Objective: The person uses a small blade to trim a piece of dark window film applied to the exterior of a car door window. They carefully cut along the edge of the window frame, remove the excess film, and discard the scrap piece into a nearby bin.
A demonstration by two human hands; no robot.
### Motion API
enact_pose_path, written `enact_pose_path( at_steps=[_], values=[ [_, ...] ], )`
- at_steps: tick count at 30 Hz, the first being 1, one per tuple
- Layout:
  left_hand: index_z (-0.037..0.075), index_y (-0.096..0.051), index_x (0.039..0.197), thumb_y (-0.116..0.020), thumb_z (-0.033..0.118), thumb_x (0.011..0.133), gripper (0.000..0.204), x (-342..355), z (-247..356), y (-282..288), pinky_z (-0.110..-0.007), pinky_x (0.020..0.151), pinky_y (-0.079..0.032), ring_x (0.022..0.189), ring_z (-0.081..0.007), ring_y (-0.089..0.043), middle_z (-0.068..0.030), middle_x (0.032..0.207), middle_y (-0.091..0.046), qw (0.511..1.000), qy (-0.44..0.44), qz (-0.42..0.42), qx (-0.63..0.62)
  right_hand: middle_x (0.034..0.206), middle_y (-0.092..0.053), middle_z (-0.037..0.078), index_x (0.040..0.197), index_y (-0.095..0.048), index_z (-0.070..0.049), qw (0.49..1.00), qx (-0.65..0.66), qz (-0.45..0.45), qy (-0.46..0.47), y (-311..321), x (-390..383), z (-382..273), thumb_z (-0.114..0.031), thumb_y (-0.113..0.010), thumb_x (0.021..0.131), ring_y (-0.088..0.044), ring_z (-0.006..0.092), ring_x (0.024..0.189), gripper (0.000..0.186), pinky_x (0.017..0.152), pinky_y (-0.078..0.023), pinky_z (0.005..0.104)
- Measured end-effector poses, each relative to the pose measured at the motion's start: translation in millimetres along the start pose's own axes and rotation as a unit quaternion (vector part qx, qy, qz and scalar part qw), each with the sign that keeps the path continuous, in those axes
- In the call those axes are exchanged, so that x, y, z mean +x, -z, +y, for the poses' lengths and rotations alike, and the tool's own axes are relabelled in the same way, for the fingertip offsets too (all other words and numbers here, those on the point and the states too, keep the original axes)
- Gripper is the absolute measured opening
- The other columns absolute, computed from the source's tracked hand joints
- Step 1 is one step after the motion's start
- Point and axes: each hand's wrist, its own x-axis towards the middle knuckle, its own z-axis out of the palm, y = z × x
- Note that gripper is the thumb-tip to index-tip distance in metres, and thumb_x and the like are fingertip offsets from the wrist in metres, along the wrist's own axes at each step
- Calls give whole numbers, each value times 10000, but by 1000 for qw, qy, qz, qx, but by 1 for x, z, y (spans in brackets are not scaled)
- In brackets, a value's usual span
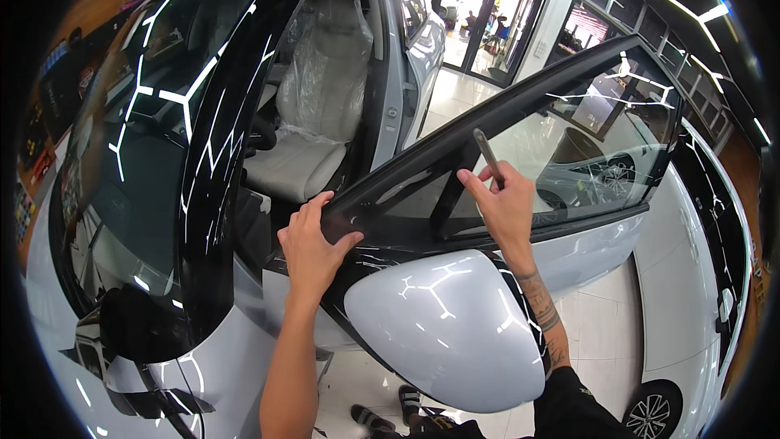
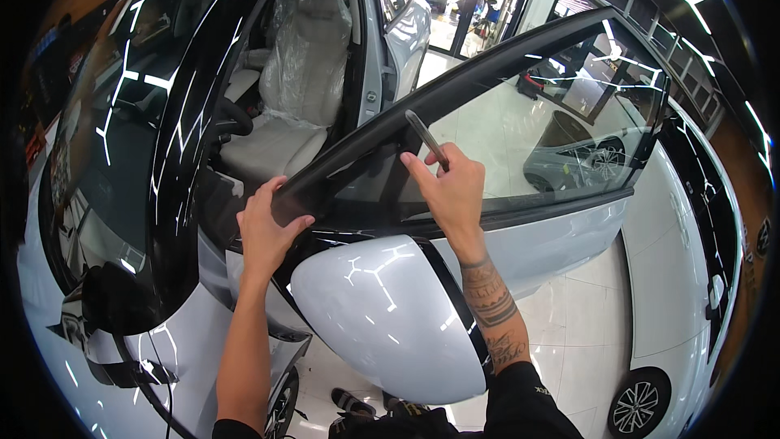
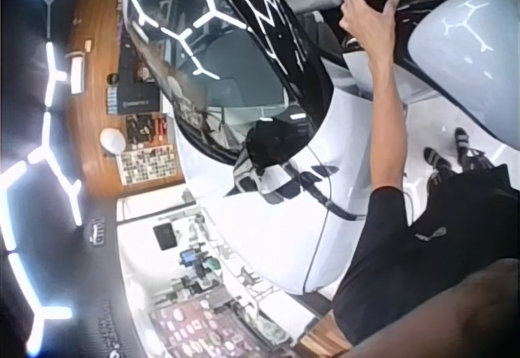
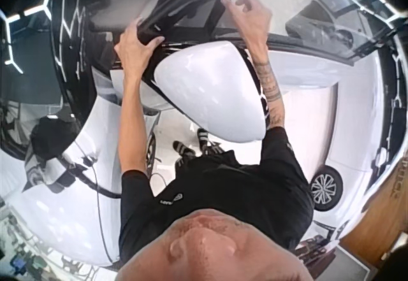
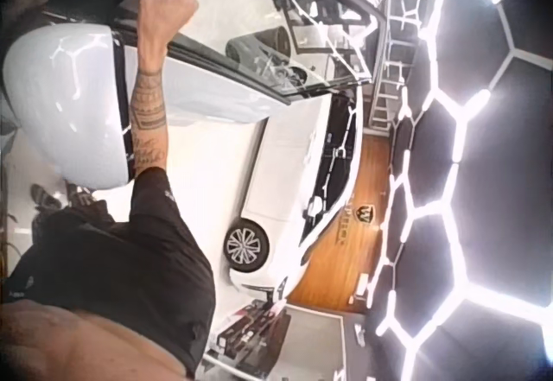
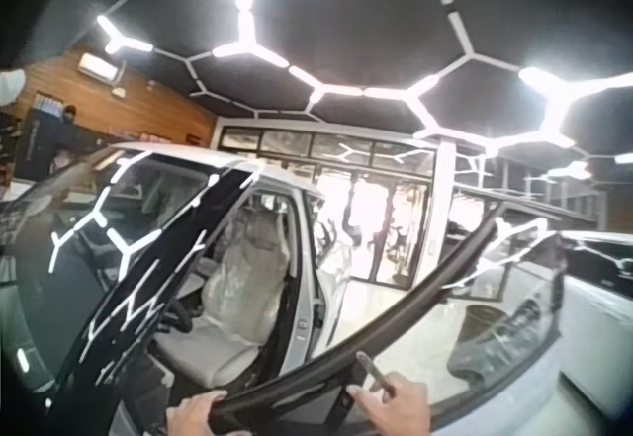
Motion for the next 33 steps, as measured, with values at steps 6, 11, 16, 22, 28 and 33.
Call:
enact_pose_path(
  at_steps=[6,11,16,22,28,33],
  values=[
    [115,-560,1241,-861,305,600,733,8,-5,0,-371,880,-375,1042,-264,-564,-62,1109,-627,999,-50,-9,-20,503,-419,-27,737,-637,36,987,-24,-125,-100,13,-27,15,-205,-793,782,-336,49,493,290,447,-244,259],
    [118,-551,1256,-849,262,620,717,8,-10,5,-383,823,-355,994,-245,-567,-45,1081,-621,998,-53,-16,-24,531,-422,-64,831,-693,11,982,66,-114,-138,1,-32,5,-120,-760,791,-329,43,531,153,501,-251,246],
    [113,-554,1254,-844,263,618,714,7,-15,1,-384,819,-357,994,-245,-566,-52,1097,-620,998,-59,-2,-20,516,-379,-63,747,-660,21,983,47,-134,-120,2,-33,17,-127,-768,783,-290,53,523,187,490,-216,263],
    [106,-577,1228,-855,272,562,740,9,-10,1,-365,835,-372,987,-260,-567,-65,1082,-630,998,-53,6,-20,515,-357,-62,661,-583,5,984,52,-122,-116,4,-36,21,-112,-766,792,-269,55,527,254,479,-207,266],
    [116,-573,1214,-877,178,536,746,8,-8,1,-373,829,-385,977,-258,-567,-66,1032,-616,999,-41,-9,8,555,-410,-86,873,-653,32,958,266,-31,-97,34,-43,21,-111,-659,868,-318,22,512,143,483,-226,223],
    [111,-567,1214,-869,169,536,745,8,-5,1,-368,838,-390,988,-261,-568,-61,1048,-614,999,-38,-12,15,671,-457,-55,1326,-516,64,853,249,-444,-117,59,-14,-16,-122,-632,876,-386,65,574,500,558,-324,202]
  ],
)
